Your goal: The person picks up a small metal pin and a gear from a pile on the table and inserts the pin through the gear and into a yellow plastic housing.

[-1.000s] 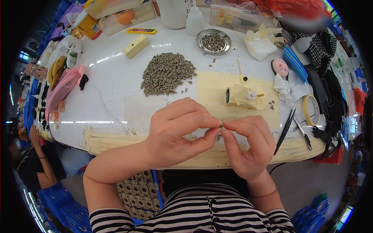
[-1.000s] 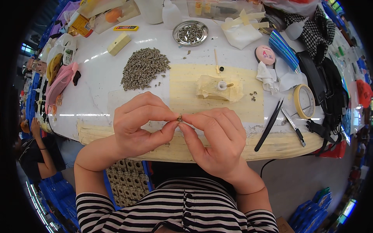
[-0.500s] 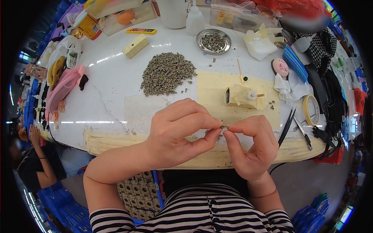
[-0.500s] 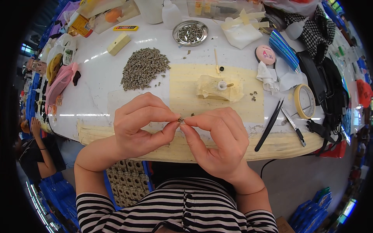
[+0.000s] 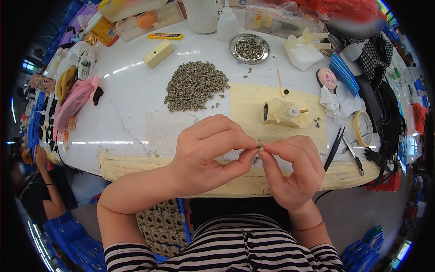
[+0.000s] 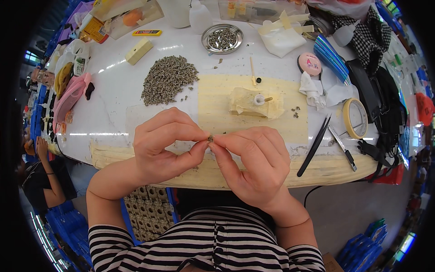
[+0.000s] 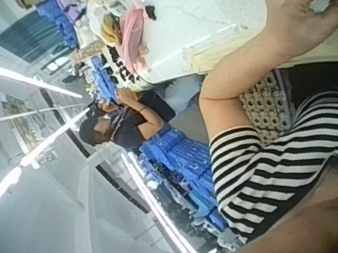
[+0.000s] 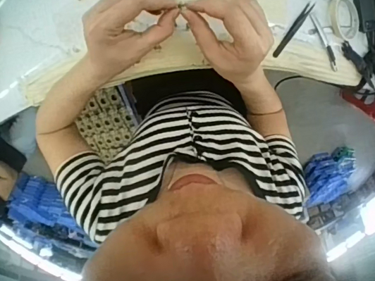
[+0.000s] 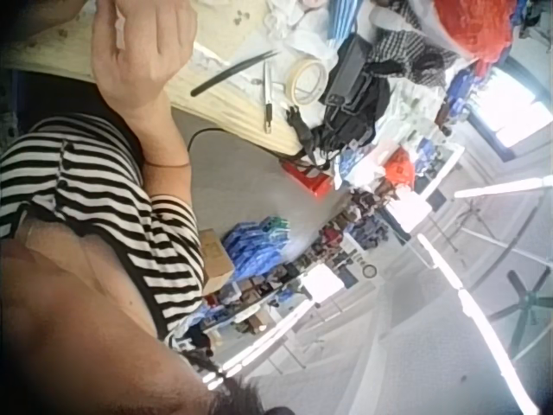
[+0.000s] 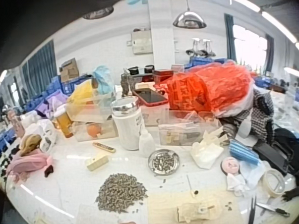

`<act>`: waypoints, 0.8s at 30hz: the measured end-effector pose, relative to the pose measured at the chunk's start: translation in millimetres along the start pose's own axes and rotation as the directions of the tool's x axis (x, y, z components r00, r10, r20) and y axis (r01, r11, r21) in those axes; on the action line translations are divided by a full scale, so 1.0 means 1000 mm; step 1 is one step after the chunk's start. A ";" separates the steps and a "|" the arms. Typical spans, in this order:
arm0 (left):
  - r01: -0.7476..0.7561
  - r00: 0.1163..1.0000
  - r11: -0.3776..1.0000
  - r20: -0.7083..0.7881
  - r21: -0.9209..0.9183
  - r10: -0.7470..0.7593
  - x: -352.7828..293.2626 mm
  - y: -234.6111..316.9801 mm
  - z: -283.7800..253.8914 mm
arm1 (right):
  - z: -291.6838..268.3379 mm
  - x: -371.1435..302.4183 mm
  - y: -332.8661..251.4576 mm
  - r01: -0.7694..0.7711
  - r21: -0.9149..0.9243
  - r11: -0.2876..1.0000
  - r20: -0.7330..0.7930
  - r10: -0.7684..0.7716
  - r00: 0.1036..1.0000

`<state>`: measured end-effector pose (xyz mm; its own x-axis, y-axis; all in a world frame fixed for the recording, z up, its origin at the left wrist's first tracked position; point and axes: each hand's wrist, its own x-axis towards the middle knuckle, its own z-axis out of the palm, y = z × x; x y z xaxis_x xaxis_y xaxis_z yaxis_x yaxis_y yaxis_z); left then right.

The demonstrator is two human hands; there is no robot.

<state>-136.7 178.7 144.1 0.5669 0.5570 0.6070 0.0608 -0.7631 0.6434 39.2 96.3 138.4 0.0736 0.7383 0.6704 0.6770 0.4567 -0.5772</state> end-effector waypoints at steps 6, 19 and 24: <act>0.003 1.000 1.000 -0.001 -0.006 -0.003 0.000 0.000 0.000 | 0.000 0.001 0.000 0.004 -0.003 1.000 0.000 -0.004 1.000; 0.000 1.000 1.000 0.005 -0.017 0.000 0.000 0.000 0.001 | -0.001 0.000 0.002 0.025 -0.020 1.000 0.006 -0.025 1.000; 0.004 1.000 0.999 0.007 -0.033 -0.004 0.000 0.001 0.001 | -0.001 0.000 0.001 -0.004 0.012 1.000 0.027 0.004 1.000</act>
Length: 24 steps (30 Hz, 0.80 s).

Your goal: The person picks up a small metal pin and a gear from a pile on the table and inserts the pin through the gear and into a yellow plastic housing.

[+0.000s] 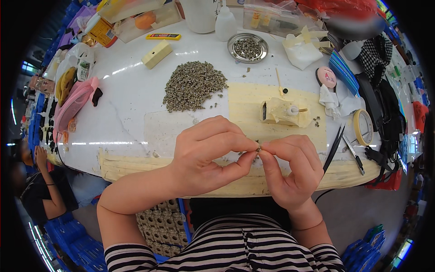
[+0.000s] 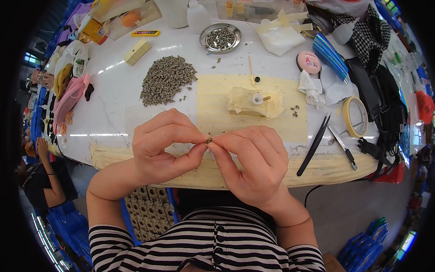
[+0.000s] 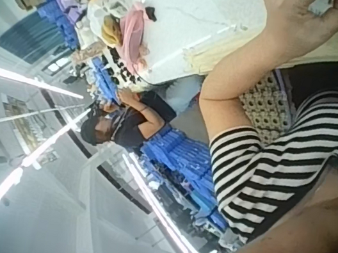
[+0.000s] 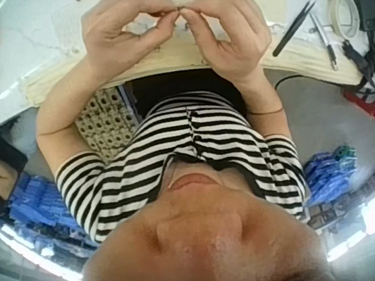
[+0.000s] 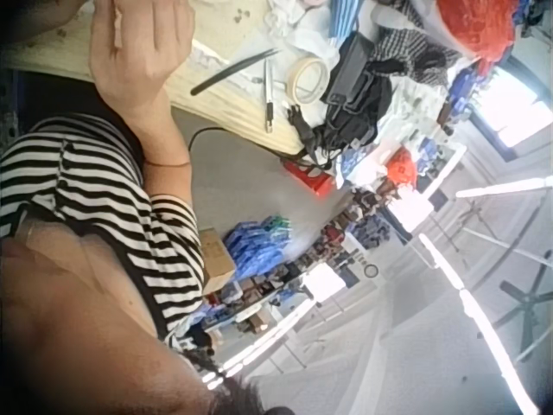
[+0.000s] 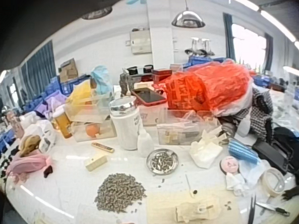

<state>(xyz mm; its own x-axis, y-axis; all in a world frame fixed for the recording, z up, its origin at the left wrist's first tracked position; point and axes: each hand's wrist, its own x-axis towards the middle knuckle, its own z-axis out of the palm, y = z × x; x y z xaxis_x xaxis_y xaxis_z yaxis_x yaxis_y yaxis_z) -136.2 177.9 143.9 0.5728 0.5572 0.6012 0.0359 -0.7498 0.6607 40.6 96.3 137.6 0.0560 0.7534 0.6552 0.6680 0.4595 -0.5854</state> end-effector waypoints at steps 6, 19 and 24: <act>-0.011 1.000 1.000 0.000 -0.013 0.011 0.000 0.001 -0.001 | 0.000 0.001 0.001 -0.114 0.157 0.981 0.073 0.103 0.992; -0.005 1.000 1.000 -0.002 0.018 0.005 0.000 0.000 -0.001 | -0.002 -0.001 -0.001 -0.043 0.094 0.995 -0.030 0.046 0.999; 0.013 1.000 1.000 -0.009 0.015 -0.013 0.000 0.001 -0.001 | -0.001 0.000 -0.002 -0.015 0.048 0.999 -0.026 0.016 1.000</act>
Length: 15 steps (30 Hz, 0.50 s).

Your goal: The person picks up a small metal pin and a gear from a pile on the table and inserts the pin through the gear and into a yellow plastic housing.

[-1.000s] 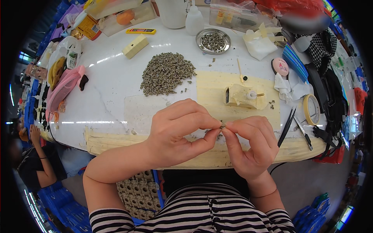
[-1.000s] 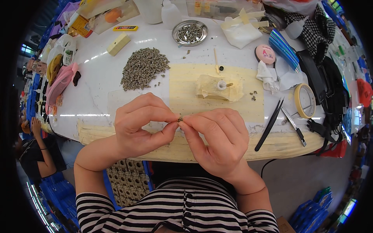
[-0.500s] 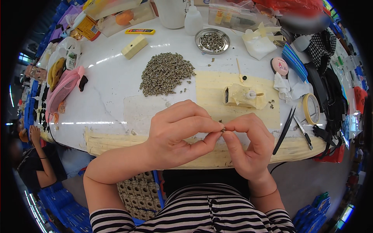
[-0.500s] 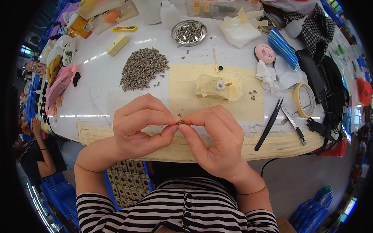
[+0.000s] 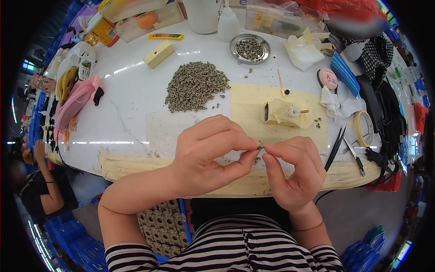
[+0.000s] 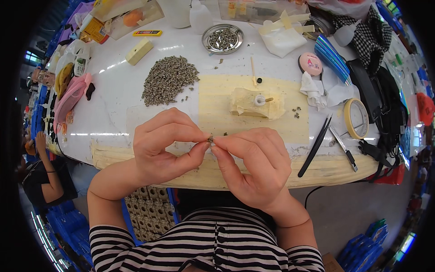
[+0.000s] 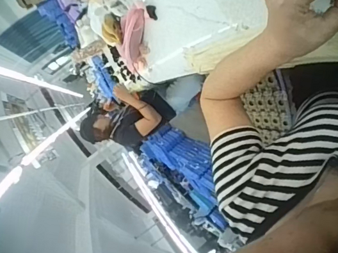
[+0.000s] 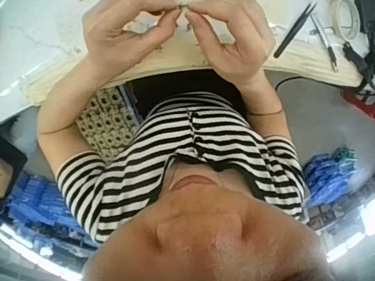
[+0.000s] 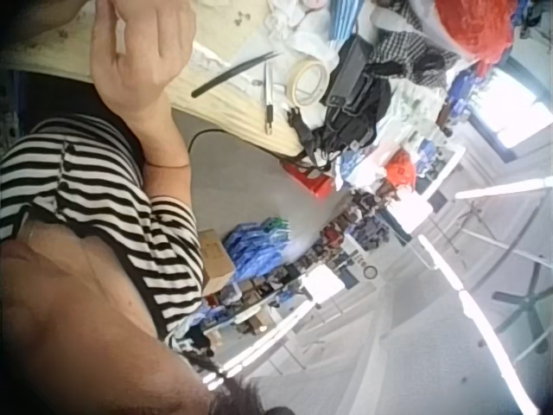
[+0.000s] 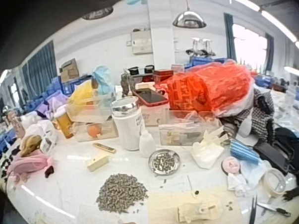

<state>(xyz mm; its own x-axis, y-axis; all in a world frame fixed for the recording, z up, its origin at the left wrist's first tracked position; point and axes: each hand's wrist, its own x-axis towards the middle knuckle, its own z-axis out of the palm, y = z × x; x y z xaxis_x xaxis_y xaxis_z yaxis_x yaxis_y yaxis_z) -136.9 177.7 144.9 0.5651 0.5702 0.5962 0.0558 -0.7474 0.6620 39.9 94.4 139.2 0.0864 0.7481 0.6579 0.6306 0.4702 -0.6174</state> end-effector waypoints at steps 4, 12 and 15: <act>-0.002 1.000 1.000 -0.002 -0.003 0.002 0.001 0.001 0.000 | 0.000 0.000 0.001 -0.016 -0.016 1.000 0.014 0.016 1.000; -0.004 1.000 1.000 0.003 0.007 0.004 0.000 0.000 0.000 | 0.003 0.000 0.000 0.056 -0.065 0.996 -0.046 -0.059 0.997; 0.005 1.000 1.000 0.001 0.008 -0.005 0.001 0.000 -0.001 | 0.002 0.001 0.001 0.103 -0.103 0.989 0.002 -0.104 0.995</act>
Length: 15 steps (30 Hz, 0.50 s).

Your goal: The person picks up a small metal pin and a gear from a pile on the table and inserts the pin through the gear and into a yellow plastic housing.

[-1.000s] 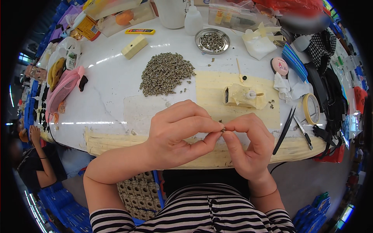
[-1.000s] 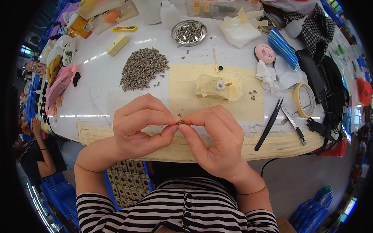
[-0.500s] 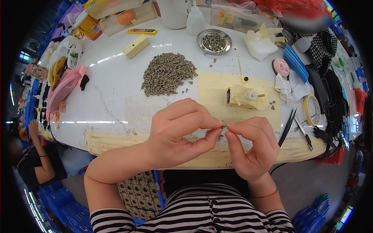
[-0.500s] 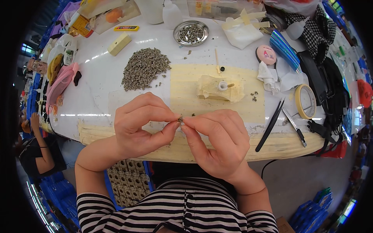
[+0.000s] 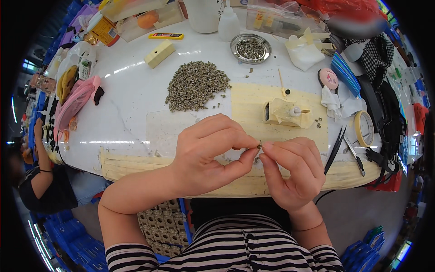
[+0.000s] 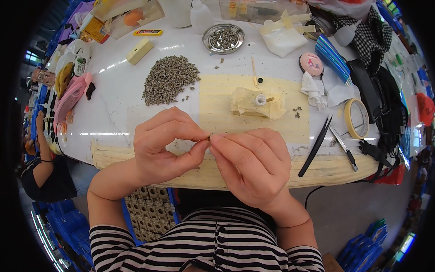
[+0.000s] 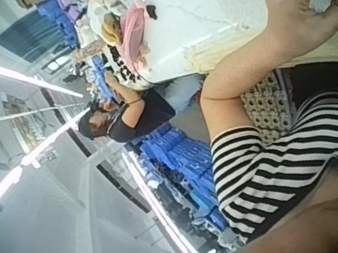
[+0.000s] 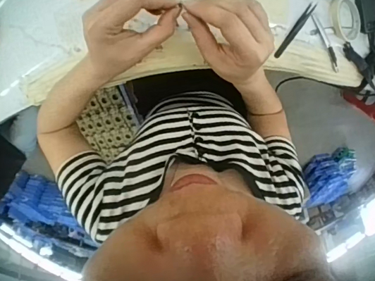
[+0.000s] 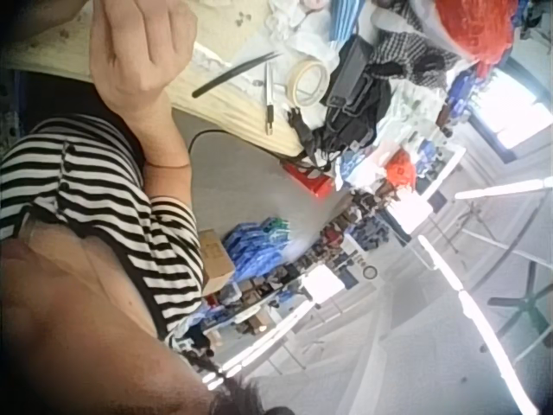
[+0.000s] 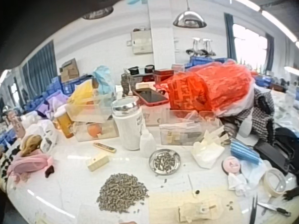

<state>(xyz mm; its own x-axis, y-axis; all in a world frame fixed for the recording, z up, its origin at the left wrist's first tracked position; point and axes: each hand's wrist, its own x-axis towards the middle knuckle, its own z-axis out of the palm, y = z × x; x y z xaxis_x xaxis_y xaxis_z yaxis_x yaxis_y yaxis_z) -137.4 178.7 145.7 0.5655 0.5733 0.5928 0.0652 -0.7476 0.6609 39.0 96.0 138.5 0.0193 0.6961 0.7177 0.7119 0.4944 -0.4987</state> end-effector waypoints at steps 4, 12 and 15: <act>-0.008 1.000 1.000 -0.011 -0.001 0.008 0.000 0.001 0.000 | 0.000 -0.002 0.001 -0.060 0.034 0.998 0.015 0.059 0.998; -0.044 0.999 0.999 0.011 -0.028 0.044 -0.002 0.000 0.000 | -0.005 -0.001 0.002 -0.307 0.309 0.900 0.172 0.265 0.949; -0.039 0.999 0.999 0.016 -0.022 0.039 -0.002 0.000 0.000 | -0.007 -0.001 0.001 -0.339 0.315 0.887 0.168 0.300 0.939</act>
<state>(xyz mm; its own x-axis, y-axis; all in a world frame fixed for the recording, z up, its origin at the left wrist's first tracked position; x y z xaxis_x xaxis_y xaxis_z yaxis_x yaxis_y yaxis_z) -138.3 177.6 144.4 0.5810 0.5382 0.6105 0.0250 -0.7616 0.6476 44.4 92.0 141.1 0.1136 0.8893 0.4431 0.4036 0.3662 -0.8385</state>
